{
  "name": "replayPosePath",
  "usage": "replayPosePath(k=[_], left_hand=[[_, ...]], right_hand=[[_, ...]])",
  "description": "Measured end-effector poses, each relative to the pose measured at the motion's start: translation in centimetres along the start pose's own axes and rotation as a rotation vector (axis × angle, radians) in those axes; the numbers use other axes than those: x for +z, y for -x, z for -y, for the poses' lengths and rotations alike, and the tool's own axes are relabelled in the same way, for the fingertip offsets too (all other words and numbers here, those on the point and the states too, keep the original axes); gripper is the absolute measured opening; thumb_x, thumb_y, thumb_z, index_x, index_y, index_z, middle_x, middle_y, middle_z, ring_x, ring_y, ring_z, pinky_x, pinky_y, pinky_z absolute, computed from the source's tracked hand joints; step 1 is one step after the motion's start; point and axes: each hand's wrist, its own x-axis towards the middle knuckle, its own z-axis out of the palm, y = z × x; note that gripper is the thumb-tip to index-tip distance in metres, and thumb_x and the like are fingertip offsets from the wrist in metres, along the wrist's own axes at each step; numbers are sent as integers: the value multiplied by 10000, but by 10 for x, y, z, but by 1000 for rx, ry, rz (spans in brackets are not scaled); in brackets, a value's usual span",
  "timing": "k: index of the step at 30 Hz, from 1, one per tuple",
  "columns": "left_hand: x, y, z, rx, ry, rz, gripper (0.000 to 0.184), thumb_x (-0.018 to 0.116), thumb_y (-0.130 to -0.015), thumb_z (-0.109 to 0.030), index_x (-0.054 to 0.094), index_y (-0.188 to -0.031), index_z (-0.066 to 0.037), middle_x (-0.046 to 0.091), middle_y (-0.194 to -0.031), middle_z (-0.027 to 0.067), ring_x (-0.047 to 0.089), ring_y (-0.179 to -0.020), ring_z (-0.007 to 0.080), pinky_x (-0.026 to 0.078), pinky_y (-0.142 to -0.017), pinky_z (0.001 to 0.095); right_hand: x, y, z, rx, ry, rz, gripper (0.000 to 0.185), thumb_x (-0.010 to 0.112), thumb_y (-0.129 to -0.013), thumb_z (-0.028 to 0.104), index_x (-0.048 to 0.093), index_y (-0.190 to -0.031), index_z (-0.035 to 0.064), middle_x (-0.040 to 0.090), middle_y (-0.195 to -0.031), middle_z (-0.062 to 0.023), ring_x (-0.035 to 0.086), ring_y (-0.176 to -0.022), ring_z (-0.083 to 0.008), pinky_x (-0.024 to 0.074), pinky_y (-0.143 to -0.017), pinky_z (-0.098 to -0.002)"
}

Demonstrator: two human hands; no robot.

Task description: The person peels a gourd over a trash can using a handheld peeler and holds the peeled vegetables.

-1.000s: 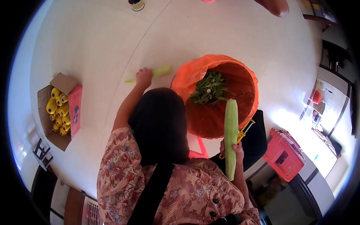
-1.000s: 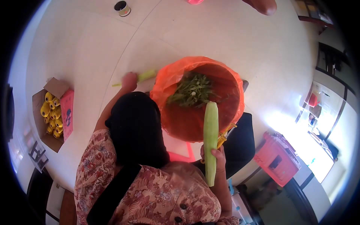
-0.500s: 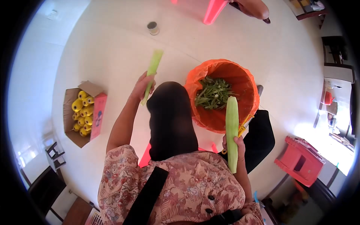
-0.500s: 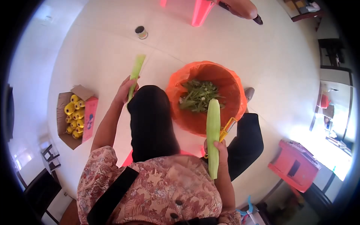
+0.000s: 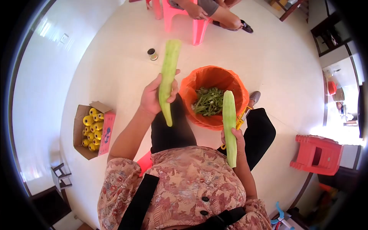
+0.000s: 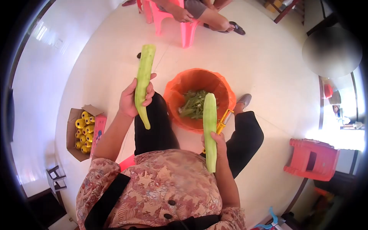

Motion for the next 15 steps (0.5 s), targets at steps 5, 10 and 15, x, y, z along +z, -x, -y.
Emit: replayPosePath(k=[5, 10, 15], left_hand=[[11, -12, 32, -47, 47, 71, 478, 315, -965, -362, 390, -1311, -41, 535, -797, 127, 454, -506, 159, 367, -429, 250], [9, -21, 65, -175, 209, 158, 470, 351, -954, -438, 462, -1258, -98, 560, -793, 106, 439, -484, 149, 349, -412, 250], [4, -27, 88, -257, 201, 42, 505, 390, -952, -410, 430, -1309, -55, 573, -1011, 111, 558, -760, 201, 443, -552, 276]], right_hand=[[1, -13, 0, -73, 63, 9, 365, 636, -768, 329, 548, -926, 11, 564, -649, -89, 520, -489, -139, 421, -429, -248], [-2, -21, 4, -68, 115, 73, 381, 638, -771, 310, 550, -990, 11, 576, -688, -62, 559, -540, -129, 457, -475, -249], [19, -17, 2, -142, 62, -65, 334, 655, -771, 218, 554, -1012, 10, 588, -745, -51, 568, -569, -136, 471, -500, -248]])
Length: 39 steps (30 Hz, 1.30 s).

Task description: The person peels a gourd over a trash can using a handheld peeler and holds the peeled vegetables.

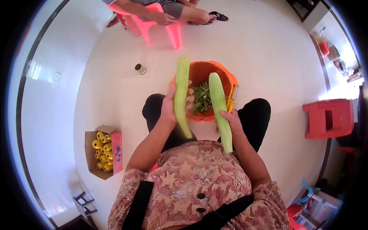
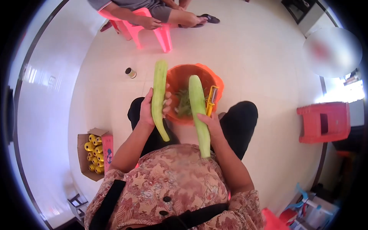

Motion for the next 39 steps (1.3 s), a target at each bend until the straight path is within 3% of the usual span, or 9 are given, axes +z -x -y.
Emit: replayPosePath(k=[2, 6, 10, 15, 18, 22, 29, 32, 39], left_hand=[[-2, -6, 9, 11, -45, -59, 479, 429, -942, -367, 447, -1292, -41, 557, -1130, 135, 554, -913, 243, 474, -692, 335], [-25, -24, 27, -24, -96, 13, 446, 468, -925, -296, 445, -1283, -30, 507, -1256, 159, 517, -1089, 289, 450, -902, 432], [-37, -35, 46, 8, -178, -59, 366, 492, -923, -232, 377, -1242, -94, 493, -1239, 155, 530, -1063, 318, 485, -861, 434], [-38, -35, 59, -20, -38, -69, 444, 436, -954, -326, 362, -1330, -102, 497, -1250, 152, 519, -1110, 291, 428, -955, 429], [-86, -38, 66, -25, -28, -117, 477, 410, -953, -358, 380, -1338, -77, 514, -1238, 168, 512, -1132, 297, 397, -992, 433], [-95, -38, 57, -6, 8, -78, 544, 478, -882, -325, 394, -1328, -26, 522, -1231, 204, 503, -1147, 330, 375, -1017, 451], [-61, -36, 49, 10, 128, 25, 688, 537, -784, -346, 351, -1341, 12, 475, -1279, 216, 498, -1130, 377, 379, -997, 516], [-47, -34, 50, 12, 107, 25, 697, 533, -776, -350, 358, -1330, 35, 473, -1278, 221, 506, -1125, 362, 393, -989, 498], [-47, -35, 50, 0, 86, 86, 707, 537, -770, -344, 351, -1336, 38, 472, -1279, 217, 501, -1138, 347, 382, -1000, 498]], right_hand=[[3, -1, 0, -71, 67, -21, 356, 641, -775, 251, 537, -1001, -4, 588, -669, -93, 547, -448, -160, 458, -375, -264], [3, -9, -1, -149, 28, -37, 336, 685, -767, 98, 566, -1071, 16, 596, -826, -26, 586, -709, -107, 487, -635, -246], [16, -21, 3, -338, 291, -22, 393, 677, -763, 72, 550, -1127, -8, 645, -931, -42, 610, -825, -108, 499, -730, -265], [31, -40, -30, -438, 1198, -293, 664, 683, -688, 427, 523, -1186, 18, 641, -904, -203, 643, -846, -327, 515, -742, -390], [41, -44, -53, -562, 1288, -235, 676, 679, -698, 463, 514, -1189, 28, 637, -860, -177, 643, -814, -318, 513, -702, -391], [39, -47, -58, -683, 1154, -195, 428, 713, -726, 313, 602, -1013, 16, 632, -820, -131, 630, -708, -266, 499, -671, -350], [4, -69, -47, -425, 498, -321, 187, 683, -742, 93, 634, -878, -25, 618, -659, -57, 557, -563, -92, 468, -552, -249], [12, -66, -33, -385, 389, -222, 177, 681, -745, 96, 634, -860, -29, 620, -675, -57, 570, -606, -97, 467, -577, -253], [3, -83, -42, -492, 751, -262, 174, 675, -729, 159, 651, -871, 62, 626, -769, -96, 604, -655, -226, 469, -610, -338]])
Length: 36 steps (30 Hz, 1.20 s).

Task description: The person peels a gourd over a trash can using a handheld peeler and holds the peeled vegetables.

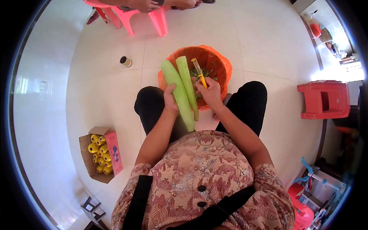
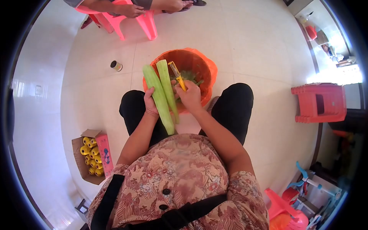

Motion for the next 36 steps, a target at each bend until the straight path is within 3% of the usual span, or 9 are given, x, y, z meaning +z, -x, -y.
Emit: replayPosePath(k=[5, 7, 11, 14, 17, 21, 25, 28, 36], left_hand=[[-4, 1, -1, -26, 35, 8, 679, 557, -760, -312, 377, -1319, 29, 502, -1232, 205, 505, -1132, 348, 384, -999, 495], [-4, 4, 0, 13, 20, -79, 671, 570, -754, -302, 388, -1311, 25, 516, -1210, 199, 504, -1134, 352, 384, -1001, 491], [-37, 1, -1, -23, 9, -55, 660, 583, -756, -293, 394, -1303, 24, 491, -1253, 212, 493, -1150, 376, 392, -994, 504], [-11, 5, -2, -30, -34, -11, 697, 596, -749, -302, 373, -1319, 31, 466, -1292, 216, 503, -1136, 385, 424, -963, 490], [14, 2, 0, -16, -33, 47, 755, 623, -723, -314, 351, -1330, 42, 466, -1296, 205, 514, -1109, 390, 472, -914, 453], [1, 1, -2, -4, -95, 52, 779, 637, -698, -289, 333, -1341, 28, 467, -1264, 199, 530, -1048, 362, 484, -877, 442], [2, 3, 0, 56, -147, 80, 809, 661, -669, -244, 312, -1371, -44, 473, -1220, 188, 550, -946, 323, 505, -792, 415], [1, 3, -1, 30, -156, 129, 845, 679, -640, -214, 299, -1385, -93, 484, -1196, 189, 558, -922, 326, 515, -763, 396], [16, 7, -1, 36, -207, 162, 908, 706, -582, -180, 301, -1390, -92, 494, -1184, 186, 563, -920, 326, 527, -735, 387]], right_hand=[[-10, -1, 27, -251, 499, -110, 189, 674, -699, 189, 644, -870, 114, 569, -831, -76, 590, -667, -299, 483, -608, -387], [-12, -1, 31, -275, 557, -62, 183, 671, -693, 179, 636, -860, 113, 552, -833, -69, 591, -678, -292, 487, -605, -383], [-14, -2, 36, -333, 638, -18, 177, 668, -680, 151, 622, -845, 105, 553, -832, -67, 592, -699, -293, 484, -595, -378], [-14, -5, 20, -309, 381, -35, 172, 668, -679, 121, 605, -832, 72, 563, -835, -91, 585, -682, -306, 480, -596, -383], [-20, -12, 17, -213, 306, -190, 169, 665, -681, 98, 593, -822, 39, 566, -814, -125, 575, -687, -319, 474, -600, -381], [-37, -14, 10, 134, 125, -83, 148, 658, -705, 73, 565, -784, -10, 584, -670, -119, 595, -598, -231, 460, -556, -346], [-44, -10, 24, 359, -94, -1, 165, 639, -835, 155, 557, -761, 32, 521, -575, -27, 434, -414, -73, 334, -376, -214], [-44, -8, 31, 395, -139, 44, 216, 627, -868, 228, 555, -769, 49, 498, -556, -15, 381, -369, -60, 284, -327, -212], [-53, -7, 61, 264, -290, 21, 203, 676, -819, 187, 543, -775, 41, 518, -571, 2, 406, -393, -53, 308, -358, -201]])
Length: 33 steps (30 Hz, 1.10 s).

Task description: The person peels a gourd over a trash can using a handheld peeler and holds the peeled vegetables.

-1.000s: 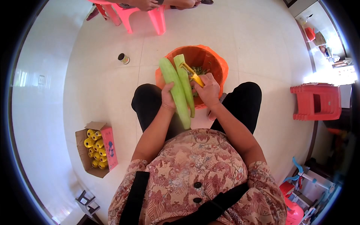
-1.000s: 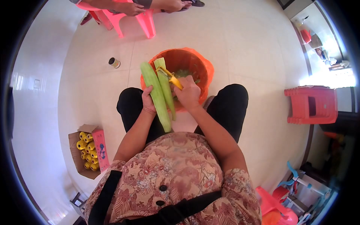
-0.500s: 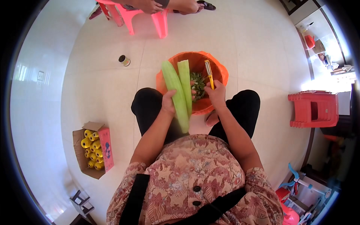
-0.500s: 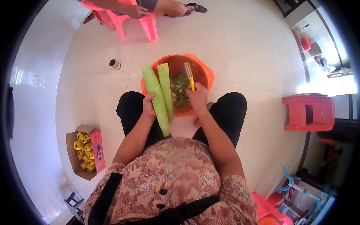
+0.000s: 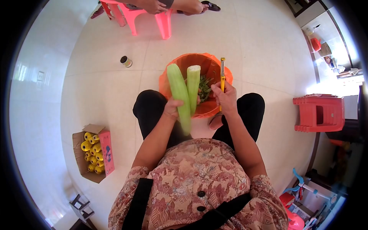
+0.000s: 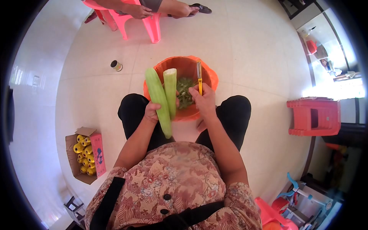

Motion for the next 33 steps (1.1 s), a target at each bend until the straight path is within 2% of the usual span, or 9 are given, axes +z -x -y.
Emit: replayPosePath(k=[7, 10, 13, 22, 25, 28, 31, 33], left_hand=[[3, 0, -1, -15, -95, 47, 954, 720, -528, -181, 308, -1379, -56, 515, -1146, 195, 574, -915, 320, 518, -745, 381], [5, 0, -1, -35, -102, 63, 956, 723, -510, -180, 318, -1363, -27, 528, -1123, 198, 577, -912, 319, 510, -753, 378], [1, 1, -3, -67, -52, 159, 1031, 741, -536, -152, 233, -1428, -51, 526, -1153, 193, 574, -970, 308, 467, -839, 396], [3, 0, -2, -83, -63, 235, 1053, 747, -535, -183, 219, -1436, -49, 522, -1152, 180, 572, -960, 291, 473, -824, 378], [7, 0, 1, -70, -80, 103, 991, 736, -524, -173, 280, -1395, -53, 542, -1113, 185, 577, -909, 313, 503, -759, 388], [8, 1, 2, -52, -76, 11, 1002, 718, -554, -167, 234, -1427, -90, 529, -1146, 178, 571, -927, 315, 498, -786, 398], [11, -2, 2, -47, 1, 5, 906, 669, -611, -140, 263, -1416, -50, 539, -1135, 163, 572, -964, 297, 486, -834, 386], [6, -2, 1, -110, 32, -23, 834, 667, -624, -152, 318, -1369, -12, 539, -1138, 159, 575, -955, 288, 489, -831, 375]], right_hand=[[6, 13, 34, -131, 79, 13, 129, 660, -803, 120, 578, -786, 22, 502, -612, 32, 432, -541, -35, 356, -494, -203], [7, 19, 42, -126, 61, 42, 114, 658, -797, 103, 582, -794, 18, 500, -631, 31, 430, -567, -38, 360, -517, -208], [8, 25, 45, -143, 38, 55, 111, 660, -794, 96, 581, -799, 19, 508, -652, 30, 433, -580, -36, 361, -527, -205], [5, 31, 45, -143, 10, 60, 125, 675, -782, 80, 591, -844, 13, 531, -681, 27, 476, -623, -41, 394, -564, -199], [9, 29, 40, -155, -10, -19, 153, 691, -768, 83, 599, -867, 10, 542, -687, 24, 479, -619, -44, 396, -555, -207], [16, 23, 40, -79, 14, -56, 188, 698, -763, 102, 603, -887, -4, 539, -677, 16, 481, -608, -49, 395, -542, -211], [13, 5, 19, -104, 91, -41, 200, 668, -810, 89, 574, -968, 11, 527, -670, 12, 414, -474, -14, 315, -406, -155], [13, 0, 16, -143, 158, -60, 177, 661, -807, 84, 587, -948, 9, 530, -666, 15, 435, -488, -26, 334, -422, -174]])
